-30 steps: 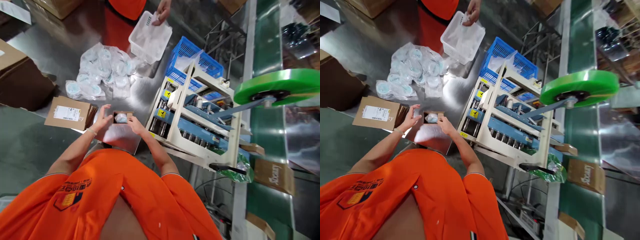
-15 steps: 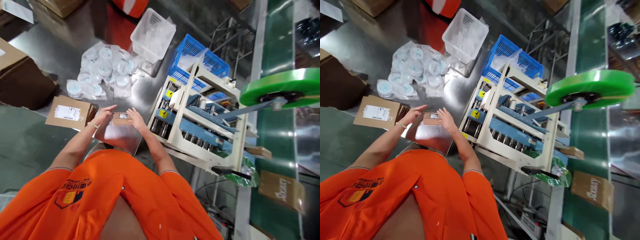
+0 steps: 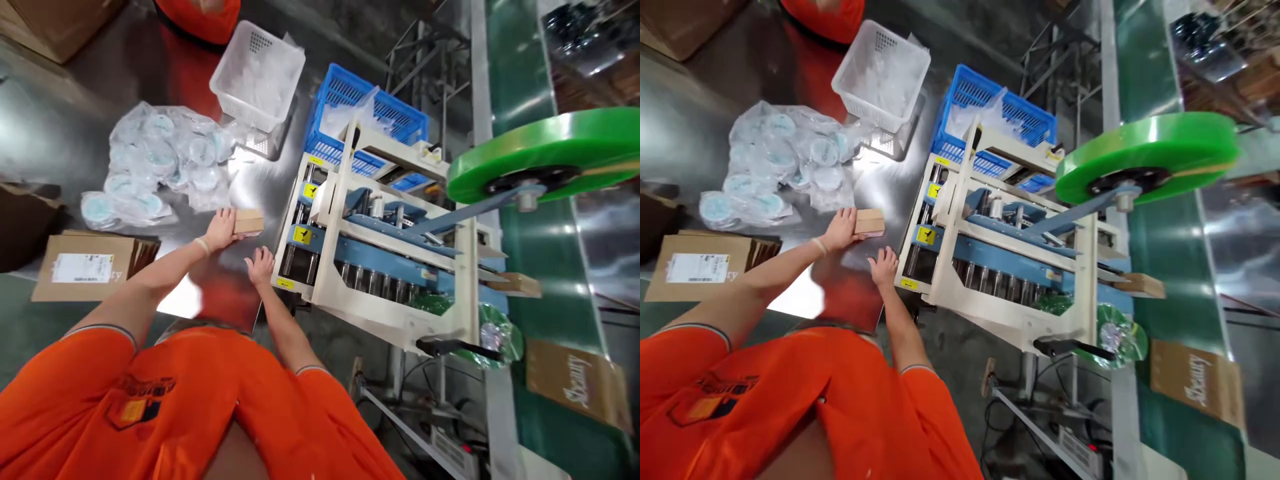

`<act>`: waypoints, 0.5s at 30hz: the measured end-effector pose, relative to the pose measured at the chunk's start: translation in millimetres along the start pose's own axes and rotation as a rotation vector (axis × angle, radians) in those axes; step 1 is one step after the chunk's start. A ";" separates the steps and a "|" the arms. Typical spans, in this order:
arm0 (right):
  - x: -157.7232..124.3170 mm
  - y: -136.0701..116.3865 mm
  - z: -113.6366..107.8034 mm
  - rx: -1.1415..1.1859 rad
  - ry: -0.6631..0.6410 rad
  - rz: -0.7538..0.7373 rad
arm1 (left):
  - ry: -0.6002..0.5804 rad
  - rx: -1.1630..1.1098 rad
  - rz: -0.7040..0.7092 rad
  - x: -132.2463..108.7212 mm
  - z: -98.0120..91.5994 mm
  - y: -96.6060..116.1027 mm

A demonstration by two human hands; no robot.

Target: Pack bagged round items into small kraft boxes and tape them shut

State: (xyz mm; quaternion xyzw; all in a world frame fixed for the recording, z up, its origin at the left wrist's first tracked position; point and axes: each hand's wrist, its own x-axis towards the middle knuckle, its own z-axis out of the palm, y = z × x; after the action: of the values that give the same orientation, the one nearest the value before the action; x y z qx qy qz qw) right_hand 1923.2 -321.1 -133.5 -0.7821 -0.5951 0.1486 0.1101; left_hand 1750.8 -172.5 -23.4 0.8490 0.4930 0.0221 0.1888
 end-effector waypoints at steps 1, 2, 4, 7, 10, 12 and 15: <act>-1.8 3.1 4.7 -0.034 -0.004 -0.020 | 0.005 -0.014 0.029 27.7 -2.2 11.4; -3.3 5.7 8.9 -0.058 0.001 -0.032 | 0.007 -0.034 0.059 54.9 -2.8 25.2; -5.4 9.7 16.1 -0.080 0.021 -0.048 | 0.006 -0.085 0.117 105.3 0.8 59.3; -5.0 13.6 21.6 -0.096 0.037 -0.060 | -0.021 -0.195 0.199 162.5 14.8 121.3; -3.0 14.8 17.3 -0.089 0.019 -0.070 | -0.056 -0.318 0.220 181.1 30.8 172.5; -3.4 14.9 9.8 -0.069 -0.002 -0.066 | -0.053 -0.386 0.240 163.8 38.9 181.9; -5.5 14.4 -3.7 -0.039 -0.009 -0.035 | 0.032 -0.555 0.321 87.4 44.5 147.2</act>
State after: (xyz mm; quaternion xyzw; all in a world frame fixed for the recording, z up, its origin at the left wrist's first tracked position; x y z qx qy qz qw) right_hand 1936.0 -330.3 -134.5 -0.7730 -0.6119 0.1385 0.0946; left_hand 1927.5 -177.0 -27.2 0.8317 0.3307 0.1986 0.3993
